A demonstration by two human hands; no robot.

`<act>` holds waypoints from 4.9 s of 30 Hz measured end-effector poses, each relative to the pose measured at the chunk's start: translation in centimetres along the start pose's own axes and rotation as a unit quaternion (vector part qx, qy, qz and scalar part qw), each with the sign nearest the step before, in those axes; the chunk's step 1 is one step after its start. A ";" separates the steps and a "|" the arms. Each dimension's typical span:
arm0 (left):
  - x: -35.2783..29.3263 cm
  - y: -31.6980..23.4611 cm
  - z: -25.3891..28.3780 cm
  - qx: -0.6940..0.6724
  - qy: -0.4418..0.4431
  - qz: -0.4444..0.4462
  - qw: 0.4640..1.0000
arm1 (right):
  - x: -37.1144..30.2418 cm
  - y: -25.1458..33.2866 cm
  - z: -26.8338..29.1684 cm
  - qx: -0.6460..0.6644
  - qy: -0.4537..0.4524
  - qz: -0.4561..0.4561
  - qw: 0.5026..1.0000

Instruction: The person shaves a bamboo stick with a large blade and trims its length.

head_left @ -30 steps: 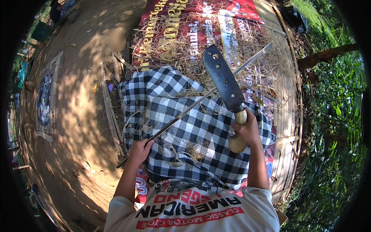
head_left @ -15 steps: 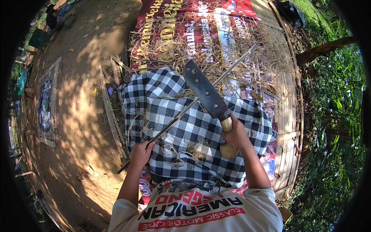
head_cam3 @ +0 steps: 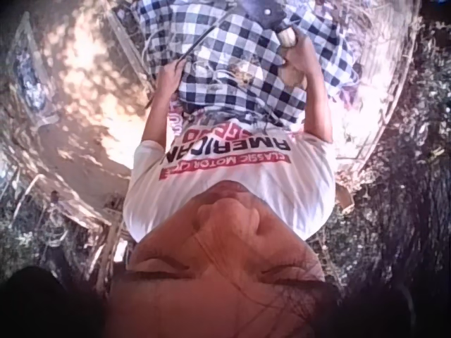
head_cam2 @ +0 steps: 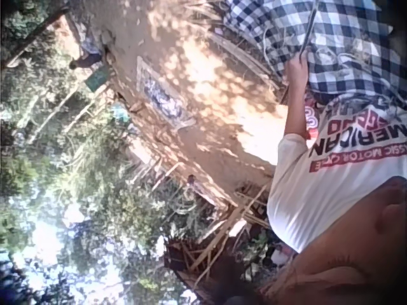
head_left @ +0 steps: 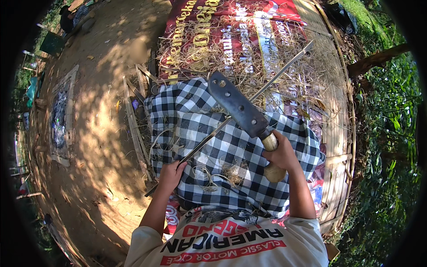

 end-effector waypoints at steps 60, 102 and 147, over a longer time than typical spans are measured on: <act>0.2 -4.3 0.6 -0.038 -0.027 0.027 0.999 | -5.1 -3.0 -7.3 0.121 0.122 0.044 0.984; 4.4 -17.4 -0.2 -0.231 0.002 -0.058 0.971 | 1.2 4.4 -3.7 0.548 -0.199 0.108 0.806; 11.7 -16.9 -1.5 -0.511 -0.066 -0.038 0.856 | 9.2 -2.9 -4.2 0.339 -0.330 0.142 0.869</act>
Point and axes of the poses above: each hand's wrist, its own x-axis towards the middle knuckle, its own z-axis out of the back of the hand, y = z × x, the point moved 1 cm from there along x, towards the middle knuckle, and after that the axes turned 8 degrees about z, right-handed, at the moved point
